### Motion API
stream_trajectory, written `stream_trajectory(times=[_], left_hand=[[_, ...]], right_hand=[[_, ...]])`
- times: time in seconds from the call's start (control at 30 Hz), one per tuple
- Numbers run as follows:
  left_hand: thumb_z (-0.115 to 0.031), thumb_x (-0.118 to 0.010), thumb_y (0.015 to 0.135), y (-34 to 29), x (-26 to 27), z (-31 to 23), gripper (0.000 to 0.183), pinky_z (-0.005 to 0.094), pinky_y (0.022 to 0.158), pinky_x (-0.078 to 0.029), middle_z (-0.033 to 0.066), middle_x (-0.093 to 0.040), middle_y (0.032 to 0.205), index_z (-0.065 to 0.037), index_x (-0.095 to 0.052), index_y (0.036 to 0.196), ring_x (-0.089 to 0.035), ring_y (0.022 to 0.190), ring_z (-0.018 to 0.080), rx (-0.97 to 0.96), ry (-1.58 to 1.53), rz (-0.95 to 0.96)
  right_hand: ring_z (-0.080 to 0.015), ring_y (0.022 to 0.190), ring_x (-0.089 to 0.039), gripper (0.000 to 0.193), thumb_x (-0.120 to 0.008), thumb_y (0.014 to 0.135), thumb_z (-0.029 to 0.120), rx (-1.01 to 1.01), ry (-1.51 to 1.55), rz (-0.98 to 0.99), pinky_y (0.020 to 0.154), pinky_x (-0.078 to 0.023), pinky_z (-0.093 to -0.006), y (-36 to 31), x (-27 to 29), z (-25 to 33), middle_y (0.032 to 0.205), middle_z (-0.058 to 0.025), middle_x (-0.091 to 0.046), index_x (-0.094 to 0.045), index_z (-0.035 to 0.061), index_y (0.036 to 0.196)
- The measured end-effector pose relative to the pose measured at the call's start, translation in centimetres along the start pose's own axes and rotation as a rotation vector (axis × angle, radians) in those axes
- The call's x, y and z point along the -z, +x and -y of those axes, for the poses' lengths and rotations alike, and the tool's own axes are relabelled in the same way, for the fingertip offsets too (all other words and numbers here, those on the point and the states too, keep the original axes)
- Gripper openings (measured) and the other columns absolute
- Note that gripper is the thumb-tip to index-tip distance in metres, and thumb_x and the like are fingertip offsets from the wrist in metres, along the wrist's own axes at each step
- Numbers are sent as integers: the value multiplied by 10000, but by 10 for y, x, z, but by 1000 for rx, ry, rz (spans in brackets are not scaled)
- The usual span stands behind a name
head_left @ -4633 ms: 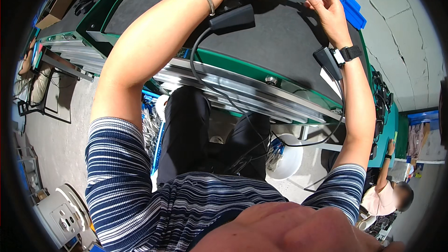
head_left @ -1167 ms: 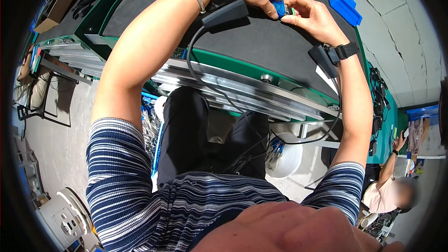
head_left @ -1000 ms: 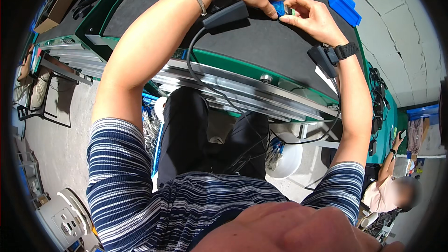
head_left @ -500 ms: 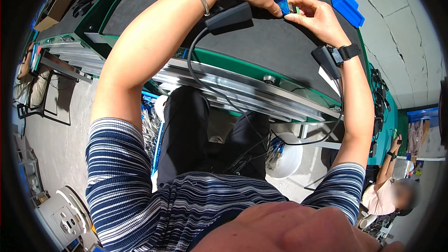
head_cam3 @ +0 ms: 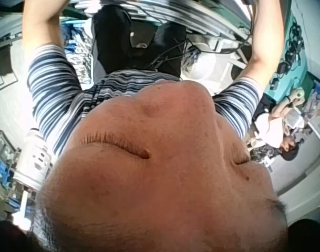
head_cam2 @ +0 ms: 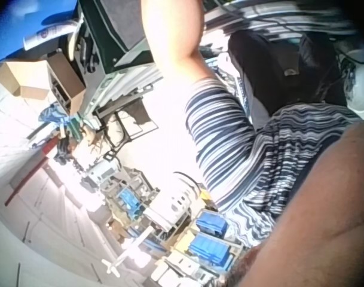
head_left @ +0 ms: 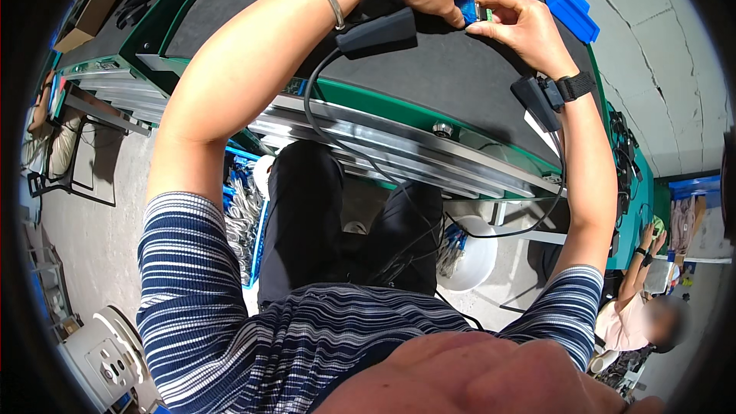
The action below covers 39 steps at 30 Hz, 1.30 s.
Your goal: The recorder is assembling and inspecting electronic cable components at a workbench, including applying a blue sleeve or connector part to a silver cable bundle.
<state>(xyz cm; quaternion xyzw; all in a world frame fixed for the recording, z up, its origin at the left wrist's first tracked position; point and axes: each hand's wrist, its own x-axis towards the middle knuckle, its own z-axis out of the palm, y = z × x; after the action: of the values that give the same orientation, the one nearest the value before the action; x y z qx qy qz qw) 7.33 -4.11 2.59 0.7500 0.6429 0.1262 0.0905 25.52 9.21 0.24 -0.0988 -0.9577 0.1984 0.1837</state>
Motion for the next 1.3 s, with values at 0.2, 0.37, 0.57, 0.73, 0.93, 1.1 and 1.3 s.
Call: stream_trajectory(times=[0.2,0.37,0.57,0.73,0.93,1.1,1.3], left_hand=[[-323,-709,832,-1,1,-3,379,433,854,-517,214,-693,1013,-50,-665,1091,-662,984,373,31,37,24],[-337,-707,835,0,1,-3,387,435,855,-518,213,-693,1014,-51,-665,1092,-662,987,373,44,62,23],[-370,-706,832,1,2,0,428,434,872,-516,215,-693,1032,-57,-664,1121,-660,994,374,10,80,16],[-380,-713,823,1,1,3,450,431,877,-514,213,-694,1034,-55,-664,1130,-659,997,374,-11,84,24],[-374,-718,819,1,3,5,455,429,872,-514,219,-692,1028,-45,-658,1127,-659,991,376,-49,50,13],[-358,-717,828,1,3,4,429,440,859,-510,223,-687,1014,-33,-645,1099,-656,979,384,-64,59,17],[-347,-723,825,-3,6,5,425,438,862,-509,223,-687,1013,-35,-643,1101,-655,976,385,-109,55,54]], right_hand=[[-129,760,-644,455,-844,749,313,-2,-16,-20,734,-536,-295,1,-3,3,884,-71,-719,-714,47,1094],[-128,781,-624,468,-833,765,314,-24,-39,10,747,-526,-301,1,-5,-1,921,-69,-711,-696,42,1121],[-115,764,-581,531,-811,782,388,-62,75,49,744,-507,-291,1,-8,0,907,-48,-680,-663,52,1166],[-96,701,-503,503,-802,795,405,-65,23,113,647,-446,-276,-1,-4,2,773,-4,-579,-664,54,1127],[-85,658,-448,423,-795,813,370,-84,90,102,599,-399,-261,-1,-4,2,734,18,-539,-664,59,1068],[-80,651,-443,384,-789,823,352,-22,64,89,586,-387,-257,-1,-2,8,721,9,-534,-656,57,1029],[-80,645,-445,374,-788,824,348,11,41,94,582,-386,-261,-4,-1,19,718,3,-537,-641,59,1009]])
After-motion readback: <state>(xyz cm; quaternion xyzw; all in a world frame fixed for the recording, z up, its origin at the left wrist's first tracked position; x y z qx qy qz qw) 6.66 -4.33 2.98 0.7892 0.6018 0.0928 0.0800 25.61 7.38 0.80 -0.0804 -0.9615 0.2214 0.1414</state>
